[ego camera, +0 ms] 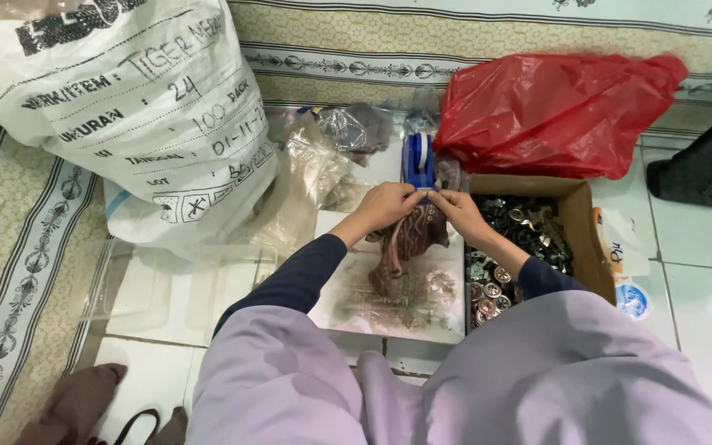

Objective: Sorting small metal hardware components into plastic bags and stapling them shut for organization.

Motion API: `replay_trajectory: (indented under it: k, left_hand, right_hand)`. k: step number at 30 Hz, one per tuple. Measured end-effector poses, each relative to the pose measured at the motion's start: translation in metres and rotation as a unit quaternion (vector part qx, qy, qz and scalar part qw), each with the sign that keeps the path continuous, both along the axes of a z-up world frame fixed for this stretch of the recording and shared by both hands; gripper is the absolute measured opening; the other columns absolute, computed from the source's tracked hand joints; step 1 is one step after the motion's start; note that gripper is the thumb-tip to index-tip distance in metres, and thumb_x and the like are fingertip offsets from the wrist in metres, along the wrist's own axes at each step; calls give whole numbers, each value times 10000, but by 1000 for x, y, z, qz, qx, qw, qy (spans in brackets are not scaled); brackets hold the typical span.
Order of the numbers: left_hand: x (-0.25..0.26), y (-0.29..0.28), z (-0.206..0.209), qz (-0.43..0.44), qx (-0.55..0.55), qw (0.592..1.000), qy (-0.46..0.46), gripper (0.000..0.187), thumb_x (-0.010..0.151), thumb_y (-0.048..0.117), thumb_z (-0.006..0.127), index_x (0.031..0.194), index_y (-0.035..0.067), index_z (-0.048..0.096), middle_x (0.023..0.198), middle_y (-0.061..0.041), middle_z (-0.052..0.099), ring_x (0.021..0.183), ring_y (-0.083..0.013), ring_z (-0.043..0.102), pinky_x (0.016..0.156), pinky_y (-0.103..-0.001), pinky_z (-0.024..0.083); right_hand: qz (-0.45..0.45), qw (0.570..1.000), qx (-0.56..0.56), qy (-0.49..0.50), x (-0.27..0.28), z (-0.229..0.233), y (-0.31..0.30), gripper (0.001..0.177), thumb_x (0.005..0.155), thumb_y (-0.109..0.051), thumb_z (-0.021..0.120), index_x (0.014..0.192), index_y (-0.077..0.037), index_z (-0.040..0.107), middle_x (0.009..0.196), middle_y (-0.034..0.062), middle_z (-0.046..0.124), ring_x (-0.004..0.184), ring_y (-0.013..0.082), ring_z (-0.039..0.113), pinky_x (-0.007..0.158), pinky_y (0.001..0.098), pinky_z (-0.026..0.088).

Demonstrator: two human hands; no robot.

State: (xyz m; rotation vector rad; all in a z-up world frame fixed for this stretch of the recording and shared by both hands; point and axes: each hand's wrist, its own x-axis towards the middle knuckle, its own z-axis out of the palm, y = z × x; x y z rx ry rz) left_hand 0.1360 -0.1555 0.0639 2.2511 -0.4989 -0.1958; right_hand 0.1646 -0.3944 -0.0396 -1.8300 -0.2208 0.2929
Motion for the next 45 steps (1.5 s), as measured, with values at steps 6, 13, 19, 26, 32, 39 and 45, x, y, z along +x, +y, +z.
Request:
replay_trajectory:
  k: [6, 13, 19, 26, 32, 39, 45]
  left_hand:
    - [22, 15, -59, 42, -91, 991, 92, 602, 1039, 547, 483, 658, 91, 579, 550, -84, 560, 589, -250, 563, 632, -368, 470]
    - [1, 41, -10, 63, -147, 970, 186, 498, 922, 565, 707, 688, 144, 581, 562, 5, 509, 596, -141, 460, 634, -284, 406]
    - [-21, 36, 45, -17, -140, 946, 293, 612, 839, 472, 808, 1235, 19, 698, 1457, -327, 498, 1411, -523, 400, 1158, -562, 335]
    - [26, -7, -107, -18, -52, 937, 346, 440, 799, 533, 803, 977, 130, 813, 1056, -151, 735, 1062, -323, 667, 941, -438, 531]
    - [30, 24, -82, -18, -73, 938, 337, 521, 785, 620, 812, 986, 140, 826, 1023, -162, 736, 1018, -342, 681, 901, -445, 541]
    - [20, 21, -70, -72, -106, 953, 273, 329, 807, 401, 857, 931, 100, 808, 867, -96, 745, 876, -229, 677, 810, -374, 538]
    - [14, 12, -52, -71, -137, 953, 261, 285, 779, 345, 880, 860, 97, 766, 801, -47, 716, 804, -171, 654, 741, -311, 516]
  right_hand:
    - [23, 994, 31, 106, -57, 103, 3, 215, 1024, -242, 658, 948, -56, 735, 814, 87, 717, 832, 191, 670, 803, 333, 525]
    - [0, 984, 77, 162, -45, 85, -11, 288, 1039, -179, 590, 1209, 33, 686, 916, 41, 678, 797, 120, 632, 796, 311, 554]
    - [4, 965, 134, 224, -31, 49, 1, 354, 1100, -204, 407, 1167, 21, 671, 824, 89, 598, 746, 186, 595, 844, 360, 522]
    - [9, 959, 152, 238, -42, 49, 23, 324, 1034, -335, 670, 1009, -12, 688, 809, 105, 674, 792, 217, 689, 883, 411, 542]
    - [75, 959, 134, 240, -48, 91, 32, 209, 1025, -262, 660, 975, -62, 693, 826, 59, 694, 777, 174, 674, 801, 353, 535]
    - [121, 964, 49, 230, -45, 88, 24, 237, 1030, -212, 604, 1079, -41, 761, 884, 92, 752, 792, 178, 695, 772, 311, 530]
    - [85, 955, 121, 256, -42, 59, 26, 254, 964, -122, 556, 1095, -44, 760, 856, 60, 691, 763, 188, 609, 800, 372, 505]
